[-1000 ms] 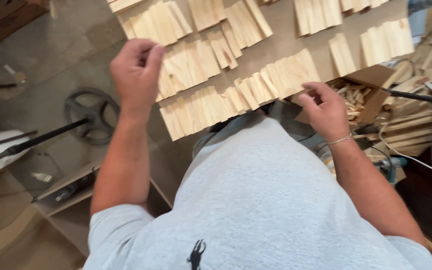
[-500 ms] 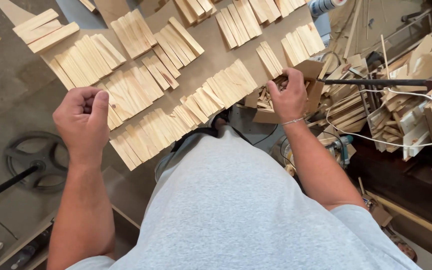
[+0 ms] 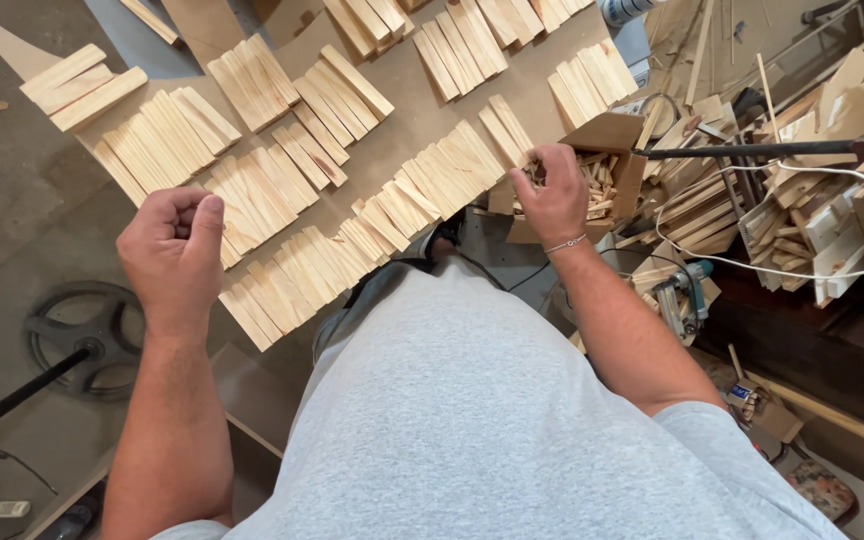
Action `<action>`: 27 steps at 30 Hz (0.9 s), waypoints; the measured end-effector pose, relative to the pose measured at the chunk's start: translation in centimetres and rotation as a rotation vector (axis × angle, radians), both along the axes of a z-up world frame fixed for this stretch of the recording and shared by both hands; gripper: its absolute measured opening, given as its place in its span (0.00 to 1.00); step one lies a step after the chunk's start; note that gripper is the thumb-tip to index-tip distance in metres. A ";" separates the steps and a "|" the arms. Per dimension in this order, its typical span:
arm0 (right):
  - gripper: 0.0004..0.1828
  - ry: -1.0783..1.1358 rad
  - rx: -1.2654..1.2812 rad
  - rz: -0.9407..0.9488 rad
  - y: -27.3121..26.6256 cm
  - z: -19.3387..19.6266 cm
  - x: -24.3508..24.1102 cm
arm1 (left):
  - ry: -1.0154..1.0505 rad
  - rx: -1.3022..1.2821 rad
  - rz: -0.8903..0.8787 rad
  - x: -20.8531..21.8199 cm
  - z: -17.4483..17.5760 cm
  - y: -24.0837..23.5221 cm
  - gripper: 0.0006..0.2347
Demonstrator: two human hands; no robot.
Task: Organizing and aligning small wooden slats into rows on a workbench
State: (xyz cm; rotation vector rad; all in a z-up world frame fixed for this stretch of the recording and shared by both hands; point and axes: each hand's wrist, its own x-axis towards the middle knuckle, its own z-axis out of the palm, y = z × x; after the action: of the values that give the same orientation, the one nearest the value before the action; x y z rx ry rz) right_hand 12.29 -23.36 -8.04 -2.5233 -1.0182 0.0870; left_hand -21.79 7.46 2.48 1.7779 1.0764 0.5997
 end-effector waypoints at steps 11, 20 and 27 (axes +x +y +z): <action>0.12 0.134 0.235 -0.035 -0.3 0.0 0.6 | -0.179 0.028 -0.079 1.4 -1.8 -0.1 0.02; 0.07 1.189 0.711 -0.365 -1.0 0.2 1.1 | -0.095 -0.146 -0.232 8.7 0.2 -5.2 0.01; 0.09 1.476 0.850 -0.271 -2.0 1.6 0.3 | -0.084 -0.385 -0.497 17.7 -1.0 -10.1 0.21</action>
State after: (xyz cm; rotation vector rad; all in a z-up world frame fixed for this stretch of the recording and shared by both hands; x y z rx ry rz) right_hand 12.56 -25.36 -6.45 -1.1852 -0.0141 0.9918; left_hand -4.13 -2.61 1.43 1.5772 0.6035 0.1457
